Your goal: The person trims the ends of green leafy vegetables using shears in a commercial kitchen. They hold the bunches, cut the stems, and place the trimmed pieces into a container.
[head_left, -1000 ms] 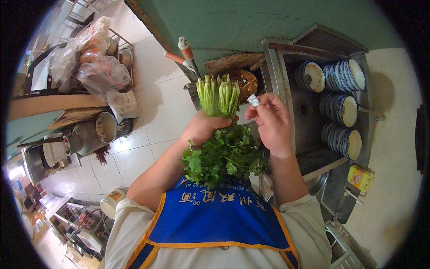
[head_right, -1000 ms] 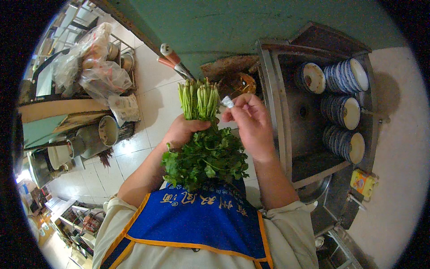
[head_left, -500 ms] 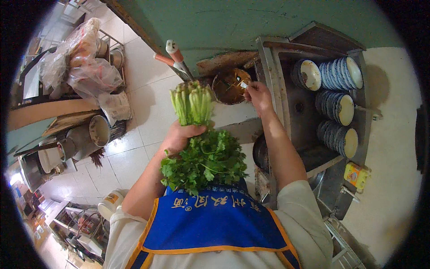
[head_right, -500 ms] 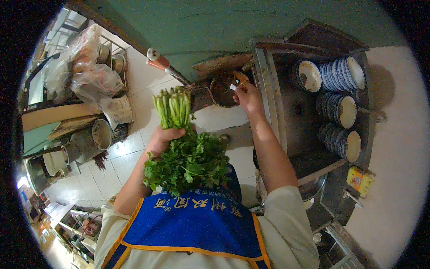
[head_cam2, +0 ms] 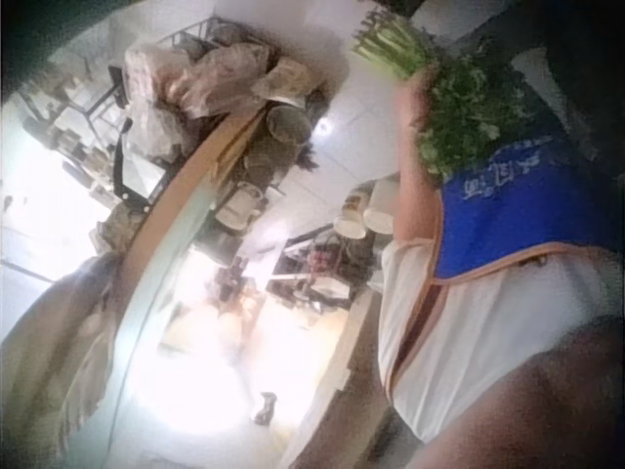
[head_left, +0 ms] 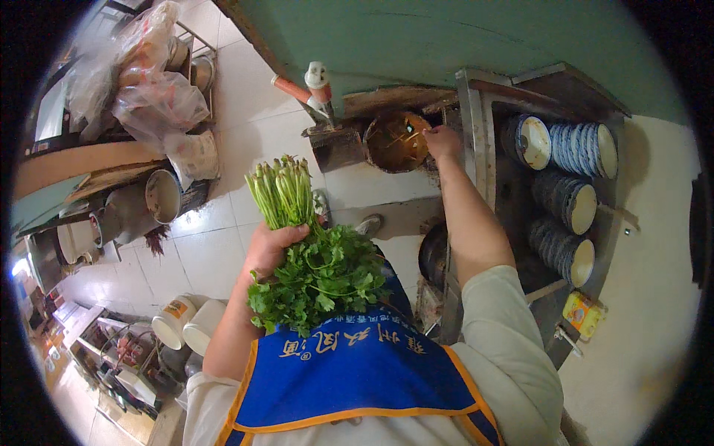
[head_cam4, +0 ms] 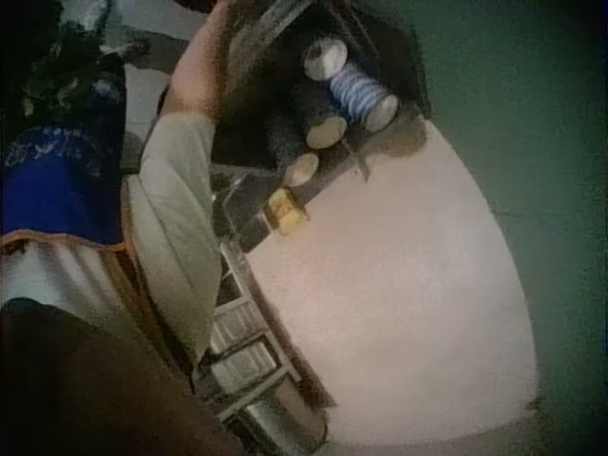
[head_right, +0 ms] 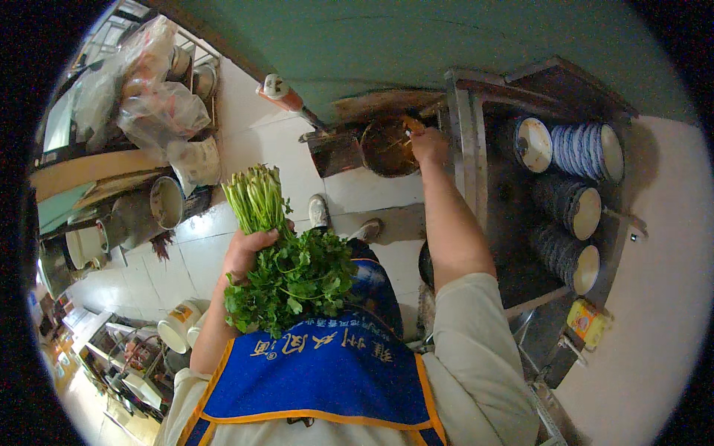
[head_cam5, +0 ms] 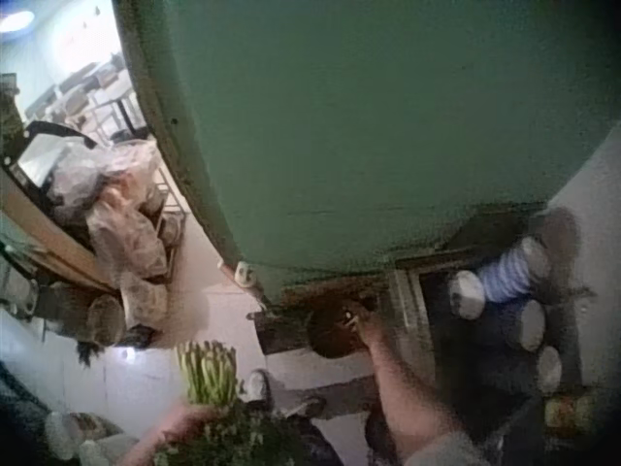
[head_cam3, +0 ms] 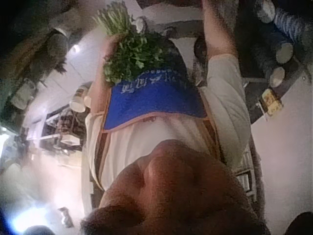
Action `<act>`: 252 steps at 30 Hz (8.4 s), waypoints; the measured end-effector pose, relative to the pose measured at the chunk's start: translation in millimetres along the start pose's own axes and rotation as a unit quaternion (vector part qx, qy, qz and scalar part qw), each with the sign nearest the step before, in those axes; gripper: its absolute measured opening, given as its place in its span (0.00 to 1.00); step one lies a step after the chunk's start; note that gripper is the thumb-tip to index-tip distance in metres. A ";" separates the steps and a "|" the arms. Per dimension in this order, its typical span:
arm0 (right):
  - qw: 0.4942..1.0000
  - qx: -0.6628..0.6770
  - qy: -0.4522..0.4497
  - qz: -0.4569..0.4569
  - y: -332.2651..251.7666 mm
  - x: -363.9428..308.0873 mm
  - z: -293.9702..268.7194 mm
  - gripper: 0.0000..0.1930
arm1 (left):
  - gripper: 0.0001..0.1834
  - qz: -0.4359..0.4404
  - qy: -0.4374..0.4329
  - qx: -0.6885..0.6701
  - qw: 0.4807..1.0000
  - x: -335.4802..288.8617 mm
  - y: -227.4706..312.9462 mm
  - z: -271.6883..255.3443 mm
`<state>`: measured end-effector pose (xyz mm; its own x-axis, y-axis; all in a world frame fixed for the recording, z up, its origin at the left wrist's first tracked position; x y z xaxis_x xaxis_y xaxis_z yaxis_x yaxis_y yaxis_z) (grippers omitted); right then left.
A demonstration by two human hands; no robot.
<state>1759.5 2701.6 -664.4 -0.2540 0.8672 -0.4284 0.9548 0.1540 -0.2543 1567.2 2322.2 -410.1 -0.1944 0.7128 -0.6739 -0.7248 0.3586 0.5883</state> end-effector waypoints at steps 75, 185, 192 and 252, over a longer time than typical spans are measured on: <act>0.352 0.871 -0.183 -0.289 -17.4 -352.2 -159.7 0.40 | 0.60 0.400 -0.237 0.723 0.510 -62.1 29.2 244.8; 0.516 0.811 0.276 0.009 302.8 -731.6 29.0 0.25 | 0.28 0.077 -0.621 0.512 0.589 -194.2 -399.9 302.8; 0.805 0.582 0.116 0.010 144.6 -561.5 -46.6 0.27 | 0.28 0.149 -0.419 0.567 0.693 -112.0 -205.2 228.9; 0.808 0.534 -0.218 -0.118 50.4 -112.2 94.9 0.26 | 0.26 0.008 -0.075 0.753 0.654 171.0 -77.9 12.1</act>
<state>1821.5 2567.1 -711.4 -0.6624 0.5885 -0.4636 0.2520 -0.4078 -0.8776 1598.4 2423.4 -565.7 -0.0443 0.7342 -0.6775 0.7704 0.4569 0.4447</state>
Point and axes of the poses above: each hand's wrist, its own x-axis towards the middle knuckle, its own z-axis out of the palm, y = z × x, the point moved 3 cm from there along x, towards the middle knuckle, and after that the axes turned 8 degrees about -y, right-handed, at the moved point
